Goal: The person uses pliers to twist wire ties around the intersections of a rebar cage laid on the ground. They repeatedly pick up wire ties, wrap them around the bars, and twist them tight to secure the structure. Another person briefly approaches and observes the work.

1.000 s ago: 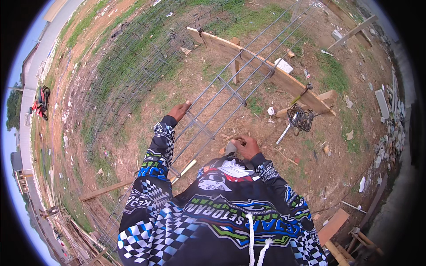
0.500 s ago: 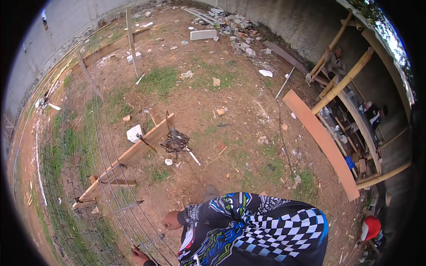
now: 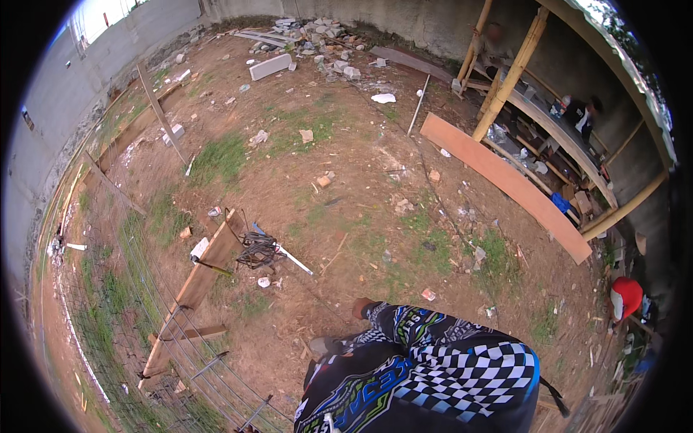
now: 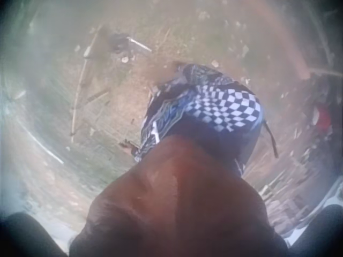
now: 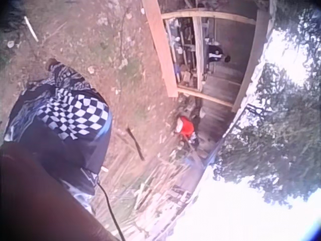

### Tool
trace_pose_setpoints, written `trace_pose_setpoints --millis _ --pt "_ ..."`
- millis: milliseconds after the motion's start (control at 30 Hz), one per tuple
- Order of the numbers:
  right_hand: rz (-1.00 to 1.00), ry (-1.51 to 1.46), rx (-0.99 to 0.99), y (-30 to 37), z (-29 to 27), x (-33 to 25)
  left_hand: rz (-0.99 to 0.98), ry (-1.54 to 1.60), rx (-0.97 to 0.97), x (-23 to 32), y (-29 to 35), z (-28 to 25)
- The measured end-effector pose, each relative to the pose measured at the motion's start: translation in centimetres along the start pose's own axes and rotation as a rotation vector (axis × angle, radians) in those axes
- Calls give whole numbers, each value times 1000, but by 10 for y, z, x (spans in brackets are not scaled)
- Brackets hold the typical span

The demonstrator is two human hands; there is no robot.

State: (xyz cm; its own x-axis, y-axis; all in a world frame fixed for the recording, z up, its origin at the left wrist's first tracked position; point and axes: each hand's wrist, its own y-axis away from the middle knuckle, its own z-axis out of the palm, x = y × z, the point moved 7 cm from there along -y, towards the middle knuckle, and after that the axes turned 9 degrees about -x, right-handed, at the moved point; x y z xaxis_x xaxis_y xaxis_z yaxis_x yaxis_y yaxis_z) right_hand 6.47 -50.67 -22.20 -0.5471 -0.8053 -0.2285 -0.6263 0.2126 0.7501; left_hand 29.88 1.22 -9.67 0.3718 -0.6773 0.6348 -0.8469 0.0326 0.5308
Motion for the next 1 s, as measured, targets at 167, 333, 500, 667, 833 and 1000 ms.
trace_pose_setpoints --millis 167,333,500,667,833,1000 --pt "181 -85 -180 98 40 59 16 28 111 -10 6 0" --pt "371 -528 -71 161 107 117 100 64 243 -18 -3 -18" --pt "356 -502 -197 156 166 148 171 169 371 -73 -48 -115" --pt "124 -502 -91 167 134 133 156 -254 293 -55 2 -121" --pt "107 -620 -29 145 92 117 124 -139 566 -36 186 -141" --pt "-230 -265 -26 122 49 11 -98 -45 935 -119 374 -105"
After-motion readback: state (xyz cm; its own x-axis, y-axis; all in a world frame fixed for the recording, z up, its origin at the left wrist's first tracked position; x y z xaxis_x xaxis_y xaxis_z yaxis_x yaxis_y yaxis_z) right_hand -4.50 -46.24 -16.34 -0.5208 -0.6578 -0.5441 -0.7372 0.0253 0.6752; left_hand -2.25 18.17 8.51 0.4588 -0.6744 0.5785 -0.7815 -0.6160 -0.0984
